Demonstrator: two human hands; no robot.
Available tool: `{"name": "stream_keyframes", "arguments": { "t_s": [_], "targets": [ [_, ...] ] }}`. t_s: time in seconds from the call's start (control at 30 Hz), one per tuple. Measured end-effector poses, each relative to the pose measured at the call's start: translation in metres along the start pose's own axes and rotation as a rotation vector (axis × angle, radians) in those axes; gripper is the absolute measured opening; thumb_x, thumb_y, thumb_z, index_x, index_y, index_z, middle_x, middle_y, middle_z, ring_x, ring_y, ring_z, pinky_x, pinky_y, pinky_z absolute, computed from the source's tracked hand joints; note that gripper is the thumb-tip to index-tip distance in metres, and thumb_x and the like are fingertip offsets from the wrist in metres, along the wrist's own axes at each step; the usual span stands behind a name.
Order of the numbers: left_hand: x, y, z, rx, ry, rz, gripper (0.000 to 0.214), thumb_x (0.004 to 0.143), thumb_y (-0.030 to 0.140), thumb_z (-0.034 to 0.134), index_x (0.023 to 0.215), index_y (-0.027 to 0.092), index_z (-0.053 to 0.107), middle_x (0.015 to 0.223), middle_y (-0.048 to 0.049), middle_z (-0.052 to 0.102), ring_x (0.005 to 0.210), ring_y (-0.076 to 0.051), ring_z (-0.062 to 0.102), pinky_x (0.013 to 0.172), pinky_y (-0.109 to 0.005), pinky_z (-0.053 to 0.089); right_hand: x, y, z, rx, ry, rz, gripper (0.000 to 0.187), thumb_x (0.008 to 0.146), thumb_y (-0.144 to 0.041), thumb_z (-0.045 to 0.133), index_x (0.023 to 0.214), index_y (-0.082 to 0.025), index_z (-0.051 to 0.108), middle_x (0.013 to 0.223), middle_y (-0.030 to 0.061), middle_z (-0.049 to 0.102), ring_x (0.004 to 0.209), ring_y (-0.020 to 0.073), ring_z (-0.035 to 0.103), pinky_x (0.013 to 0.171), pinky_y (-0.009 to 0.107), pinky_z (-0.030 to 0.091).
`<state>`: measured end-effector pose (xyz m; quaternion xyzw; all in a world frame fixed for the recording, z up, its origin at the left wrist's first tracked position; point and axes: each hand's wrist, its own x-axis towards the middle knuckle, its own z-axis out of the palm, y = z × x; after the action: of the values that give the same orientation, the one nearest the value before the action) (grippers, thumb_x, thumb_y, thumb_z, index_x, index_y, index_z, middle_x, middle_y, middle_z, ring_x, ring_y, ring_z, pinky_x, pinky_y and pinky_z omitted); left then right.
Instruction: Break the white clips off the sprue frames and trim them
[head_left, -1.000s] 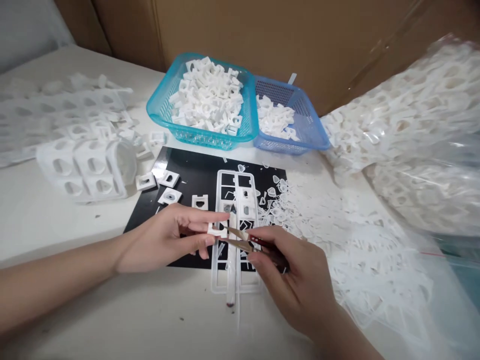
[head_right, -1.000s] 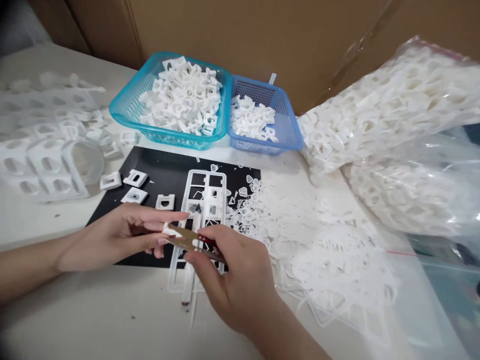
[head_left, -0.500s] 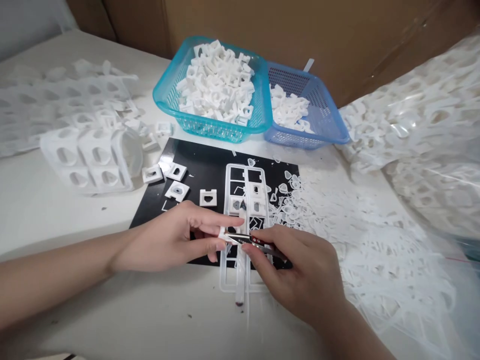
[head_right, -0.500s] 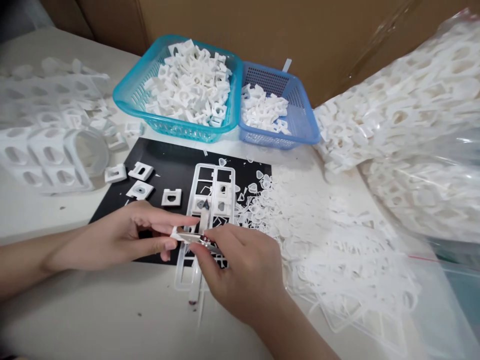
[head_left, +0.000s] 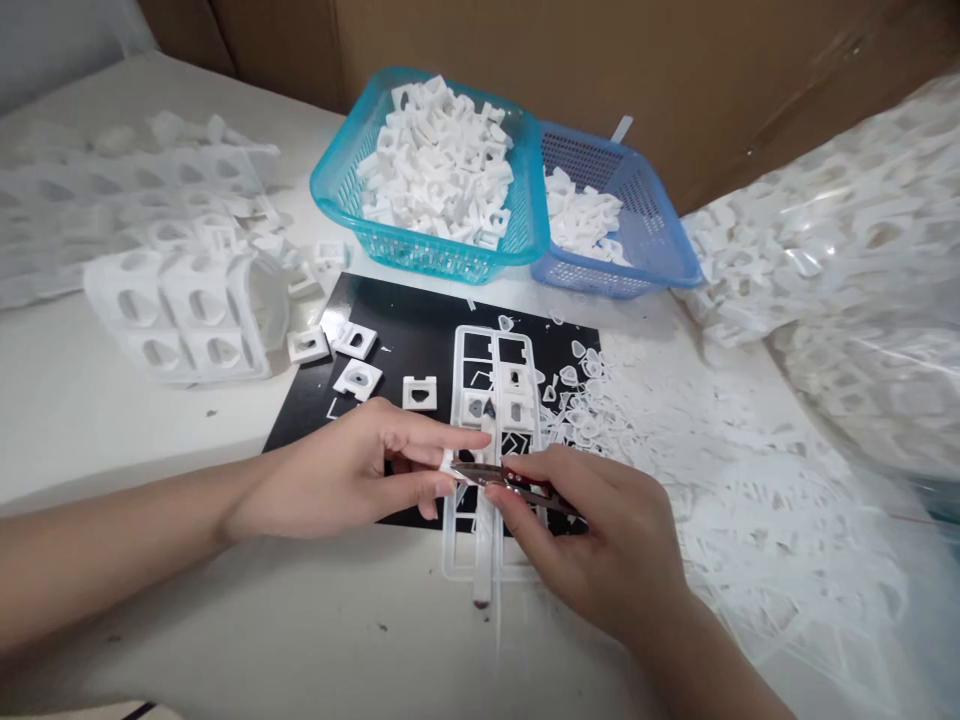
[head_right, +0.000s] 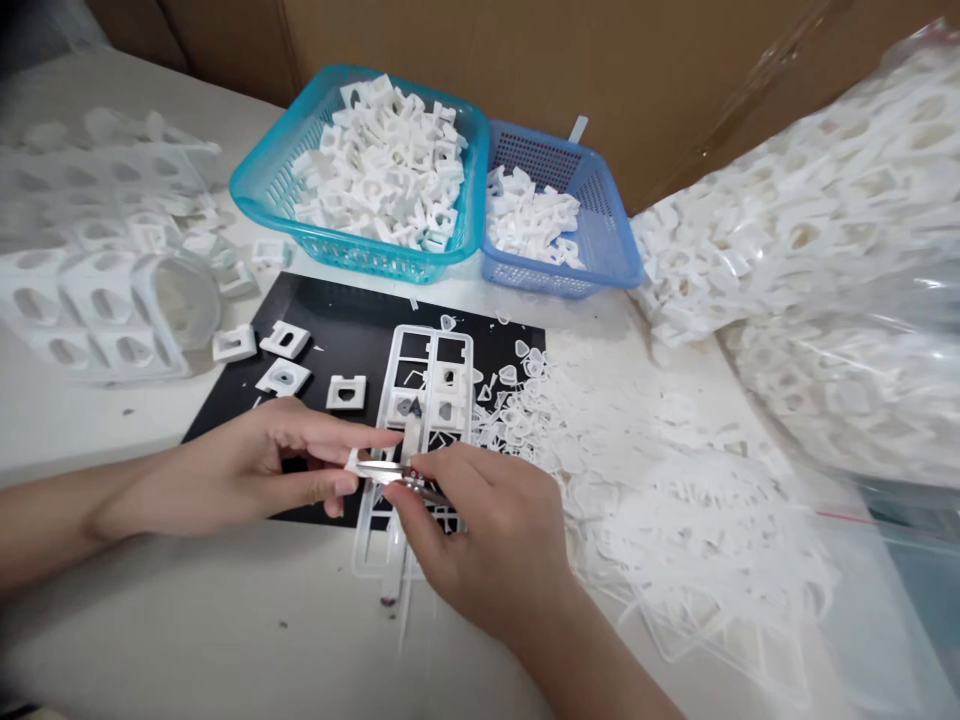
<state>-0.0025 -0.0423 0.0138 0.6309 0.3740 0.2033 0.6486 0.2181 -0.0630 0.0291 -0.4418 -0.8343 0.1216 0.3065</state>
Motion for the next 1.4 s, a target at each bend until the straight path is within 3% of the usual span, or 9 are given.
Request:
{"name": "stream_keyframes", "arguments": {
  "t_s": [0.37, 0.8, 1.13, 1.4],
  "targets": [
    [0.0, -0.003, 0.0, -0.017, -0.01, -0.038, 0.042, 0.089, 0.021, 0.057, 0.13, 0.027, 0.059, 0.063, 0.0029, 0.061, 0.064, -0.012, 0.064, 0.051, -0.015, 0.041, 0.001, 0.001, 0.006, 0.03, 0.031, -0.027, 0.008, 0.079, -0.02, 0.069, 0.075, -0.014, 0.066, 0.058, -0.0016, 0.067, 0.047, 0.0071, 0.055, 0.045, 0.019, 0.04],
    [0.002, -0.003, -0.001, -0.011, -0.008, -0.007, 0.042, 0.09, 0.02, 0.055, 0.132, 0.025, 0.058, 0.063, 0.0031, 0.061, 0.062, -0.011, 0.059, 0.052, -0.016, 0.041, 0.001, 0.004, 0.004, 0.024, 0.073, -0.053, 0.006, 0.078, -0.019, 0.07, 0.076, -0.015, 0.066, 0.062, -0.0008, 0.071, 0.05, 0.0098, 0.062, 0.047, 0.02, 0.045],
    [-0.001, -0.003, 0.0, -0.043, -0.006, -0.005, 0.044, 0.089, 0.017, 0.057, 0.132, 0.028, 0.057, 0.064, 0.0049, 0.062, 0.062, -0.008, 0.061, 0.054, -0.013, 0.043, 0.001, 0.009, 0.0, 0.085, 0.031, -0.007, 0.011, 0.077, -0.023, 0.072, 0.082, -0.015, 0.067, 0.068, 0.0003, 0.073, 0.056, 0.01, 0.065, 0.05, 0.019, 0.047],
    [-0.001, -0.003, 0.0, 0.003, 0.004, -0.02, 0.045, 0.089, 0.019, 0.056, 0.133, 0.027, 0.056, 0.066, 0.0028, 0.064, 0.063, -0.01, 0.062, 0.052, -0.013, 0.042, 0.001, 0.009, 0.001, 0.048, 0.023, -0.075, 0.009, 0.078, -0.021, 0.072, 0.083, -0.016, 0.065, 0.067, -0.0004, 0.073, 0.054, 0.0107, 0.064, 0.049, 0.021, 0.047]
  ]
}}
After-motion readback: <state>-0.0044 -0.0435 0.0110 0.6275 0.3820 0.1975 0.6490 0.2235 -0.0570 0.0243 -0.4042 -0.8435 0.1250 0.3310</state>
